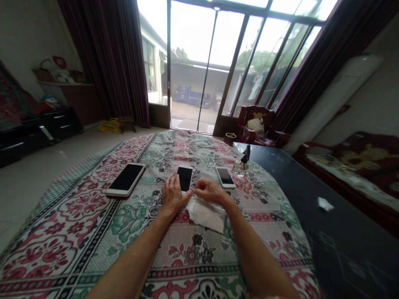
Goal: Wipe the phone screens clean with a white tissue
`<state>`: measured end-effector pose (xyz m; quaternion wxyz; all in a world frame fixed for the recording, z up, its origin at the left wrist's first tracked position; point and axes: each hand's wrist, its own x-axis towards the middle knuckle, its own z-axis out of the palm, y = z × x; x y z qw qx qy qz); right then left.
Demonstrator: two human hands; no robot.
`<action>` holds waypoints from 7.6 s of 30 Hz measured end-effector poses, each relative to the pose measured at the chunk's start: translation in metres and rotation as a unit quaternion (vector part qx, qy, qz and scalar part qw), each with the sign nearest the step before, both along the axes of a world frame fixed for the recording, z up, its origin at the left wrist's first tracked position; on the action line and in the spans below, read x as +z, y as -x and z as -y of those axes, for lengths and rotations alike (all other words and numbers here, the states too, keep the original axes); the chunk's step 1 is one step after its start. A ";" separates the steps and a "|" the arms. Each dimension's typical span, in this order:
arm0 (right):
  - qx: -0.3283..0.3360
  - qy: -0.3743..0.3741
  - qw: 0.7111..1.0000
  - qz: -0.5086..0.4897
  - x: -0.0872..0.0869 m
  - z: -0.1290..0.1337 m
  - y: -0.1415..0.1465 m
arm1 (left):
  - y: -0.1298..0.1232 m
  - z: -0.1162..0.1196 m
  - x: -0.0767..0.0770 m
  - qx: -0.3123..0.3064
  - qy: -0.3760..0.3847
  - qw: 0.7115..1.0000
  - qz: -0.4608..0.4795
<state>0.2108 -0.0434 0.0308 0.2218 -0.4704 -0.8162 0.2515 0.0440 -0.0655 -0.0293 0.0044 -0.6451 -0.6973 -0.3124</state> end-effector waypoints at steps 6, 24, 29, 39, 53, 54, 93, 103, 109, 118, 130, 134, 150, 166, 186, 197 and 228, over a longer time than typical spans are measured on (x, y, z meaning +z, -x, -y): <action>0.098 0.017 0.990 0.097 0.010 0.017 0.000 | 0.001 0.000 0.002 0.000 -0.005 1.000 0.005; -0.084 -0.137 0.985 -0.065 -0.006 -0.030 0.021 | -0.004 0.016 0.015 -0.010 -0.001 0.998 -0.057; -0.050 -0.175 0.977 -0.110 -0.033 -0.032 0.047 | -0.001 0.016 0.006 -0.004 0.030 0.999 -0.024; -0.001 -0.182 0.981 -0.070 -0.047 -0.024 0.044 | 0.004 0.010 0.000 0.009 0.009 1.000 -0.004; 0.052 -0.188 0.978 -0.067 -0.041 -0.011 0.044 | 0.006 0.012 -0.009 -0.003 -0.017 1.000 -0.012; 0.046 -0.192 0.978 -0.060 -0.042 -0.014 0.045 | 0.006 0.013 -0.008 -0.005 -0.018 1.000 -0.011; 0.137 -0.209 0.967 0.045 -0.035 -0.032 0.047 | 0.015 0.014 -0.007 -0.041 0.002 0.999 -0.002; 0.019 -0.198 0.973 0.113 -0.027 -0.097 0.069 | 0.014 0.015 -0.002 -0.038 0.031 0.999 0.007; 0.033 -0.213 0.972 0.098 -0.029 -0.080 0.064 | 0.015 0.015 -0.002 -0.039 0.028 0.999 0.005; 0.124 -0.235 0.962 0.059 -0.033 -0.027 0.043 | 0.021 0.011 -0.001 -0.054 0.025 0.998 0.008; 0.249 -0.170 0.952 0.060 -0.015 -0.015 0.030 | 0.026 0.011 -0.004 -0.072 0.002 0.997 -0.005; 0.188 -0.198 0.960 0.066 -0.021 -0.036 0.038 | 0.026 0.011 0.000 -0.070 0.001 0.997 0.011; 0.047 -0.217 0.972 0.079 -0.033 -0.100 0.060 | 0.060 0.003 0.010 -0.190 0.030 0.981 0.015; 0.135 -0.242 0.958 0.069 -0.031 -0.034 0.034 | 0.077 0.000 0.011 -0.232 0.046 0.971 0.022; 0.059 -0.250 0.964 0.067 -0.035 -0.083 0.056 | 0.077 -0.001 0.013 -0.240 0.072 0.968 0.031; 0.067 -0.241 0.961 0.121 -0.030 -0.066 0.049 | 0.078 -0.002 0.020 -0.261 0.087 0.961 0.009; -0.044 -0.170 0.977 0.116 -0.033 -0.096 0.058 | 0.083 -0.003 0.022 -0.278 0.100 0.955 0.012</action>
